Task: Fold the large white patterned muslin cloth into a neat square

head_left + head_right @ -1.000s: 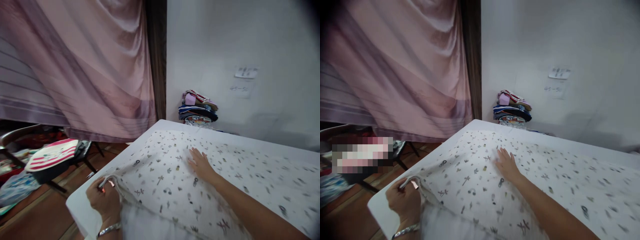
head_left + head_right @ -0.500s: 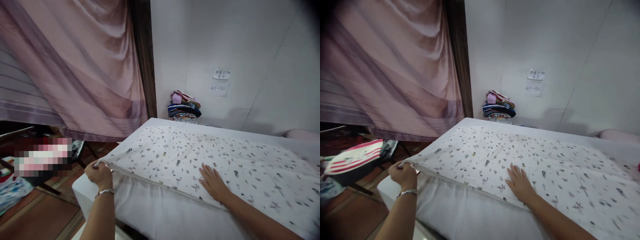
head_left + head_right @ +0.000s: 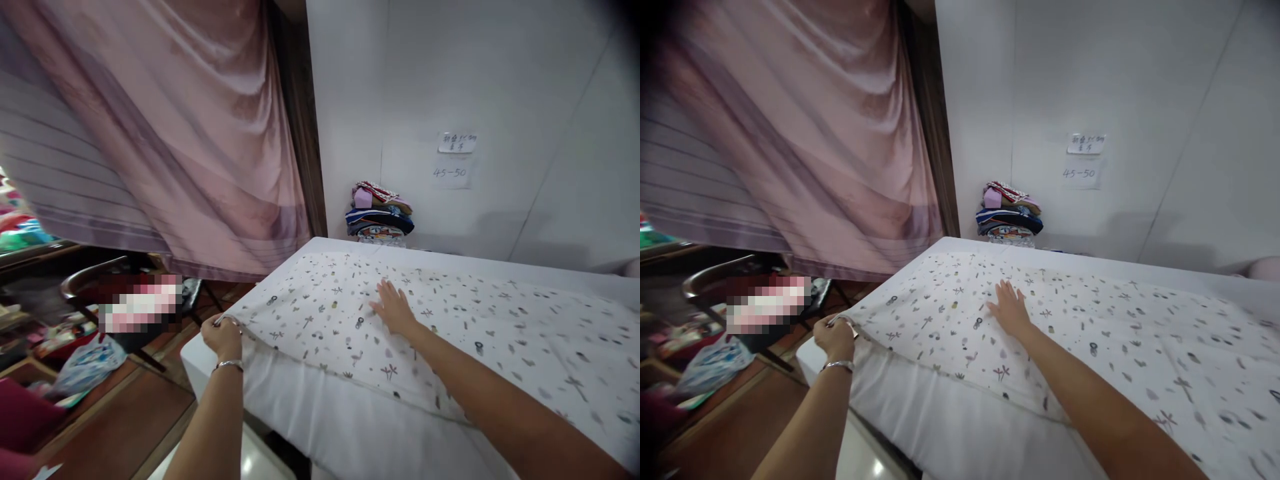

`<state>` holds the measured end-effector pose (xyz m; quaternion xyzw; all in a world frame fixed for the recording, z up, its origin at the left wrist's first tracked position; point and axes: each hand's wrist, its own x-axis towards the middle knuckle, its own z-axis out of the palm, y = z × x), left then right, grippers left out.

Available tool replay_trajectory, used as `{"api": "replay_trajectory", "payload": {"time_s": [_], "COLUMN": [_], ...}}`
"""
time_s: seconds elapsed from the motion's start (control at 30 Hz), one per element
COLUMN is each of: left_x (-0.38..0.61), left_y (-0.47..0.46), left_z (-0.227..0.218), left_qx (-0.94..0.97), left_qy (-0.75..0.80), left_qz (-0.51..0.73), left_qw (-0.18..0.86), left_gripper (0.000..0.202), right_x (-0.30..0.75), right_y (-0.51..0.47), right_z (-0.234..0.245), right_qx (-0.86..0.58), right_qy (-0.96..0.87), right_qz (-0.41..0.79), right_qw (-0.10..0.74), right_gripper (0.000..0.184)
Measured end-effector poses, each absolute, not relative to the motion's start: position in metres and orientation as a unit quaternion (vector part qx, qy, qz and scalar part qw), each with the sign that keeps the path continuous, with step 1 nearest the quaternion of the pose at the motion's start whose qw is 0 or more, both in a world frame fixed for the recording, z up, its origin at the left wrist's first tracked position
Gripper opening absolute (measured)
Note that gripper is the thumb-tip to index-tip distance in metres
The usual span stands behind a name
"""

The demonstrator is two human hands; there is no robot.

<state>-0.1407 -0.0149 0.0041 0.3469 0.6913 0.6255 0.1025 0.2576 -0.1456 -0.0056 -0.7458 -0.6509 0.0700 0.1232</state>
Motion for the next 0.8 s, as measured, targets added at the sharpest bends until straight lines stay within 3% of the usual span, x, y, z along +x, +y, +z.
{"api": "replay_trajectory", "payload": {"time_s": [0.13,0.27,0.53,0.63,0.73,0.8], "left_x": [-0.142,-0.144,-0.089,-0.020,0.082,0.160], "left_y": [-0.013,-0.008,0.007,0.002,-0.028,-0.066], "left_z": [0.010,0.014,0.066,0.107,0.140,0.146], "left_qx": [0.330,0.322,0.401,0.561,0.727,0.811], "left_qy": [0.699,0.703,0.688,0.579,0.331,0.203], "left_qz": [0.628,0.629,0.599,0.586,0.601,0.546], "left_qw": [0.093,0.082,0.092,0.077,0.035,0.059], "left_gripper": [0.017,0.017,0.017,0.014,0.012,0.014], "right_x": [0.247,0.254,0.275,0.291,0.318,0.342], "right_y": [-0.136,-0.148,-0.169,-0.192,-0.226,-0.253], "right_z": [-0.040,-0.059,-0.039,-0.023,-0.001,0.014], "right_qx": [-0.738,-0.748,-0.713,-0.707,-0.666,-0.609], "right_qy": [-0.657,-0.644,-0.588,-0.547,-0.494,-0.435], "right_qz": [0.121,0.115,0.261,0.293,0.358,0.412], "right_qw": [0.092,0.116,0.279,0.339,0.430,0.519], "right_gripper": [0.069,0.074,0.068,0.062,0.062,0.062]}}
